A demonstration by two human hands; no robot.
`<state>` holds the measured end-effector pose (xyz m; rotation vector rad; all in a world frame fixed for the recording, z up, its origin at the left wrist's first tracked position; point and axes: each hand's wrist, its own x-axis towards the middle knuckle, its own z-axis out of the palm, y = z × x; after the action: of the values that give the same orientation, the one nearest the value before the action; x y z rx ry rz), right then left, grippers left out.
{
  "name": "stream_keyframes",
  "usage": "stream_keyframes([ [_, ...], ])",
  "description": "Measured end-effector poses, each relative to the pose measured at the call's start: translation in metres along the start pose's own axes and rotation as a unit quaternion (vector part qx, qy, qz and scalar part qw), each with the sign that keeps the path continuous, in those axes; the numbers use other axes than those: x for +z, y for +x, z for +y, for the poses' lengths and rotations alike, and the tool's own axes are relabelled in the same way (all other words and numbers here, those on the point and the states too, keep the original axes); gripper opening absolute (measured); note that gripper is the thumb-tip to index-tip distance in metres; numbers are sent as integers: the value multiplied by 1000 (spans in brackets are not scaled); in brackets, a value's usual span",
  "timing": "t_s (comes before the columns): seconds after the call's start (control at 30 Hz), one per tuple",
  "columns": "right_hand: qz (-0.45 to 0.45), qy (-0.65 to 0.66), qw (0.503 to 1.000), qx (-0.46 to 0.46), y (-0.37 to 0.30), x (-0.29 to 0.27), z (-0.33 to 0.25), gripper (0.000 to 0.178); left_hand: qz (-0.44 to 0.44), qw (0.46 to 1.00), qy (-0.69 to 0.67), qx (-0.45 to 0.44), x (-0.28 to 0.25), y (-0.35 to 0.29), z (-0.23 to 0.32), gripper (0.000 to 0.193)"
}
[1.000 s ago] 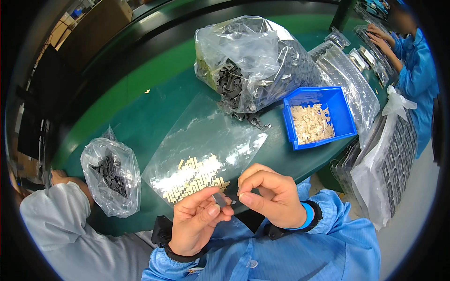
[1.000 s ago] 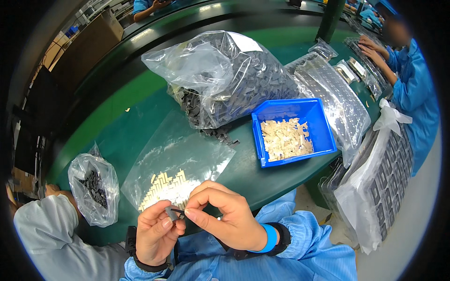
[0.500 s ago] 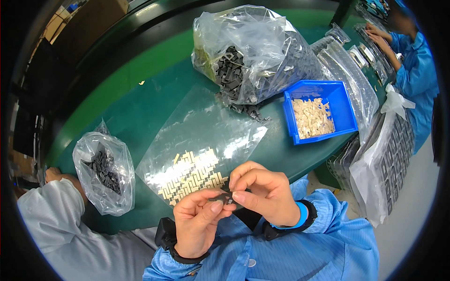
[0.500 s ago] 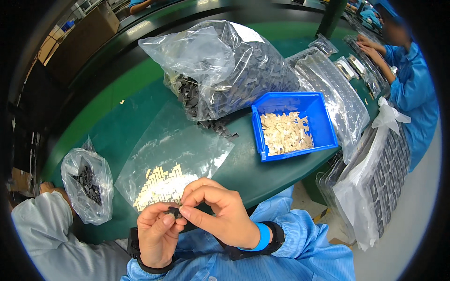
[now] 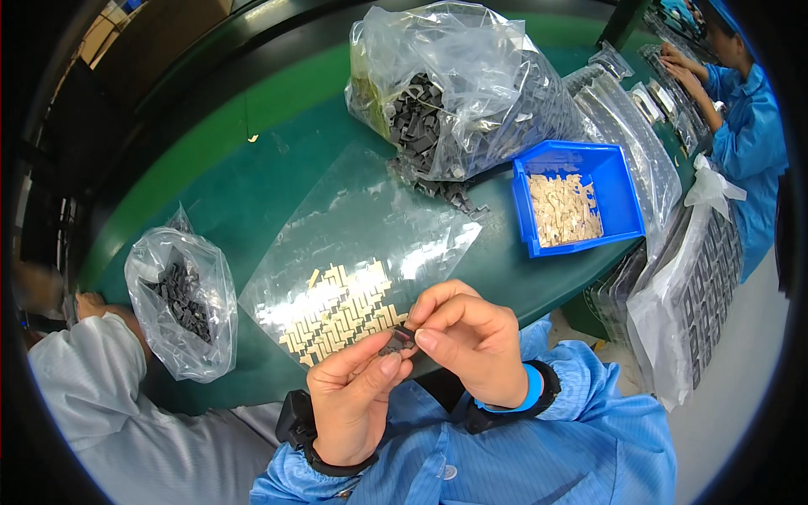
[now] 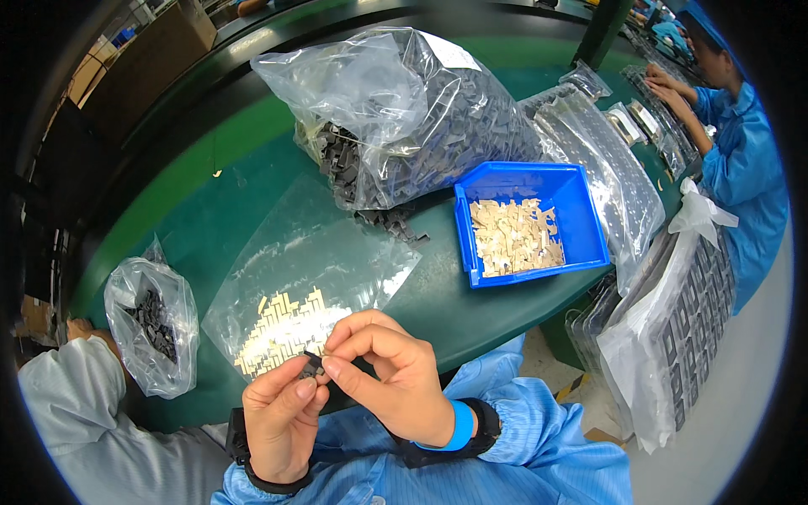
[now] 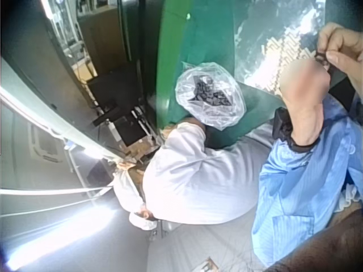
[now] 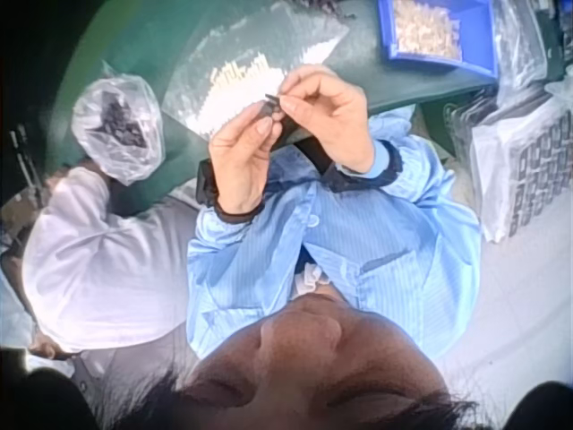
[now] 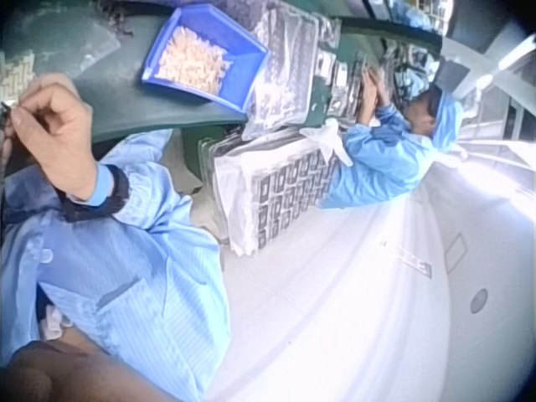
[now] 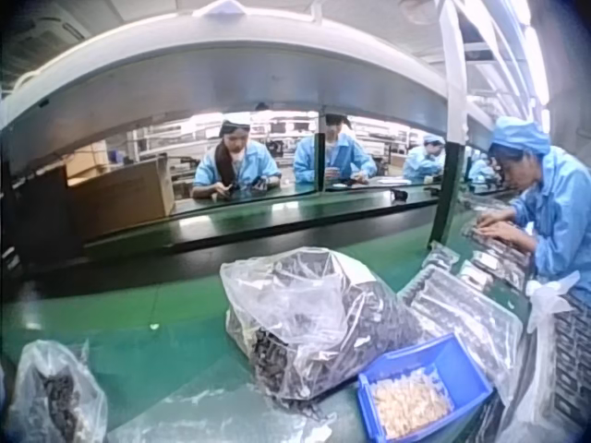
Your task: Assembling small components on a factory production line.
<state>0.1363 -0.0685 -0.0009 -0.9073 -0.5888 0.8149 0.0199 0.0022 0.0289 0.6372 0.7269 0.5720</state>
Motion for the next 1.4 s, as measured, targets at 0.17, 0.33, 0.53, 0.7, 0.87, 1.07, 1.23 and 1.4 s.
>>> stream_keyframes([
  [0.17,12,0,1000,-4,-1,3,4,7,2,1000,10,3,-2,-1,-1,23],
  [0.33,14,-37,999,-19,-1,4,4,7,-19,999,24,31,-6,-1,-5,24],
  [0.53,19,-87,996,-22,-2,5,3,7,-27,996,52,65,-6,-1,-8,23],
  [0.7,33,-86,996,-10,-3,7,2,7,-25,996,58,69,-4,-1,-8,23],
  [0.87,49,-93,994,-3,-4,8,3,7,-28,995,64,68,-4,-2,-8,24],
  [1.07,43,-144,987,-48,-2,7,3,9,-30,995,60,68,-4,-2,-8,23],
  [1.23,6,-183,980,-80,-3,3,3,6,-39,995,52,70,-5,-2,-8,23],
  [1.4,16,-201,974,-106,-3,5,2,8,-39,996,49,67,-4,-3,-8,23],
])
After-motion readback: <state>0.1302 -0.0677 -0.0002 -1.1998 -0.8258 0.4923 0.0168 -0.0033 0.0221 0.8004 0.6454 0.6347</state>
